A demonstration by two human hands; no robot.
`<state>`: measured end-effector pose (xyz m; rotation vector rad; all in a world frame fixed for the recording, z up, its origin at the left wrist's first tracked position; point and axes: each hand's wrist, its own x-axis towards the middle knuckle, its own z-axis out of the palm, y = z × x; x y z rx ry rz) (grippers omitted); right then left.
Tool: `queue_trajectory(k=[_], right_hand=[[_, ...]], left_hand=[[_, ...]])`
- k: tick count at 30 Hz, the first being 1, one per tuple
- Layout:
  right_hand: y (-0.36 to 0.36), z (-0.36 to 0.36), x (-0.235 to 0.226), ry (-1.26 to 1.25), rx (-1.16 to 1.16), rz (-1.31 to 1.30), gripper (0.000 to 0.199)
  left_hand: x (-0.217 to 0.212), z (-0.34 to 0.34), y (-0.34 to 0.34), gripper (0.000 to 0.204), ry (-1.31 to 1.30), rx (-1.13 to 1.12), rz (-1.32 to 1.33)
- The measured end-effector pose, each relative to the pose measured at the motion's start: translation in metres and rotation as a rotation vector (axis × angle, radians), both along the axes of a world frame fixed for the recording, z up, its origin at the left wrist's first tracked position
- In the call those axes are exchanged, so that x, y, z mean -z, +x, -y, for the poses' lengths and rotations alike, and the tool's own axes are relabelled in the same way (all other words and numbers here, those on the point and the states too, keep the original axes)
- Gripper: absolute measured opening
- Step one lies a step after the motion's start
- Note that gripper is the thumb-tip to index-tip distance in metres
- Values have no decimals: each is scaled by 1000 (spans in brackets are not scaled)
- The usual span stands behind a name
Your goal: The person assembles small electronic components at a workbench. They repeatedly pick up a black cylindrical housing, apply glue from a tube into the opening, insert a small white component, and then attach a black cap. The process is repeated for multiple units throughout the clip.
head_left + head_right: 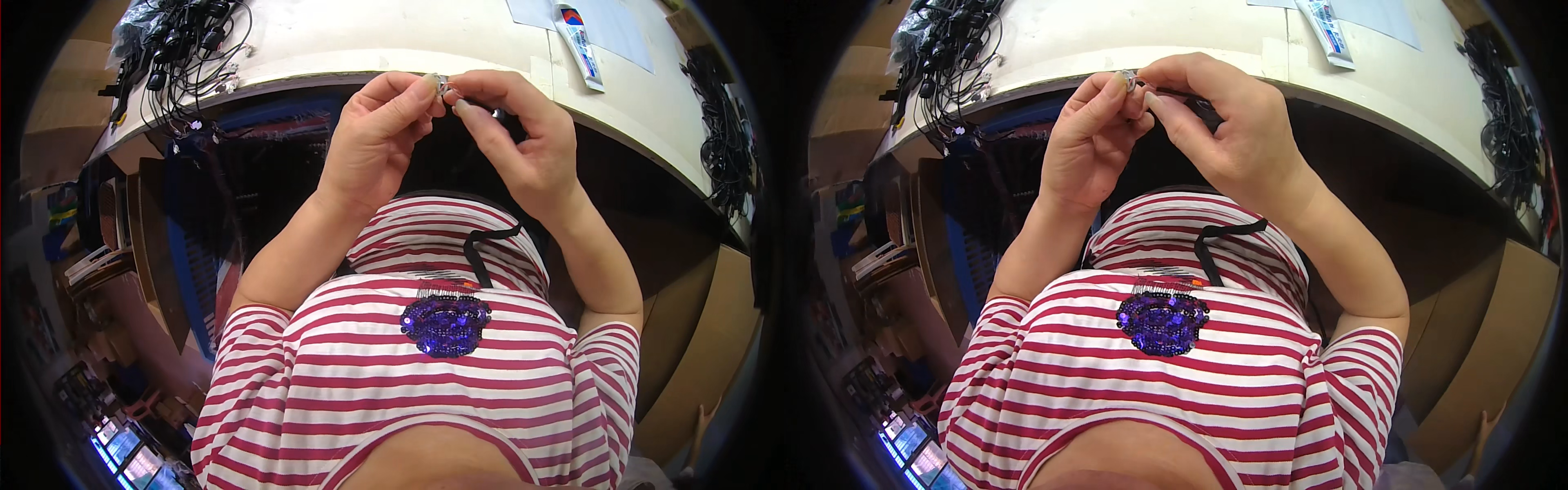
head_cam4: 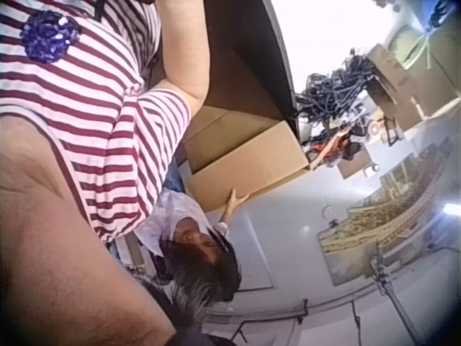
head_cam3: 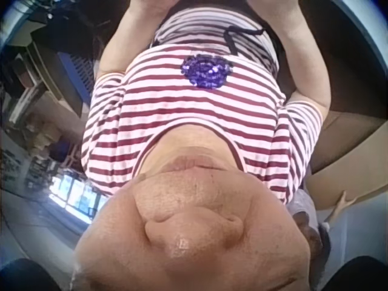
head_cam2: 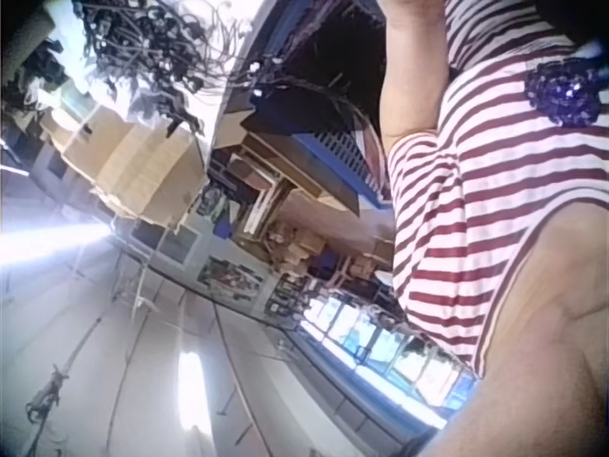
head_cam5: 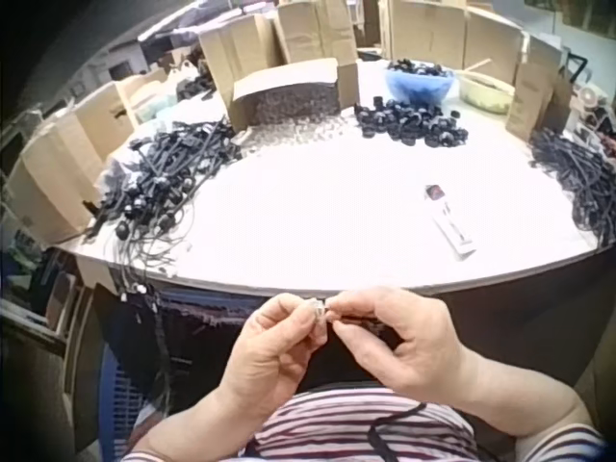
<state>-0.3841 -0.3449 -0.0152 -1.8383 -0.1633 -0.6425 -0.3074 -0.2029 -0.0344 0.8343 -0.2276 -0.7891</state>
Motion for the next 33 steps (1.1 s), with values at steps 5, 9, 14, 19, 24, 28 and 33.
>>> queue_trajectory(k=[5, 9, 14, 19, 24, 28, 33], right_hand=[[-1, 16, 3, 140, -152, -189, 12], [-1, 25, -3, 99, -261, -270, 11], [0, 24, -3, 13, -149, -163, 9], [-6, 24, 6, -144, -22, -16, 10], [-7, 14, 7, 33, 76, -75, 13], [-7, 16, 5, -64, 43, -19, 13], [-7, 13, 8, -93, 90, 46, 15]], left_hand=[[-16, -9, 5, 14, 224, 115, 369], [-29, -12, 15, 13, 366, 232, 606], [-27, -9, 15, 9, 395, 235, 620], [-12, -3, 11, 10, 315, 96, 522], [-11, 1, 11, 11, 286, 77, 474], [-9, 1, 12, 11, 274, 56, 464], [-10, 5, 9, 11, 254, 20, 425]])
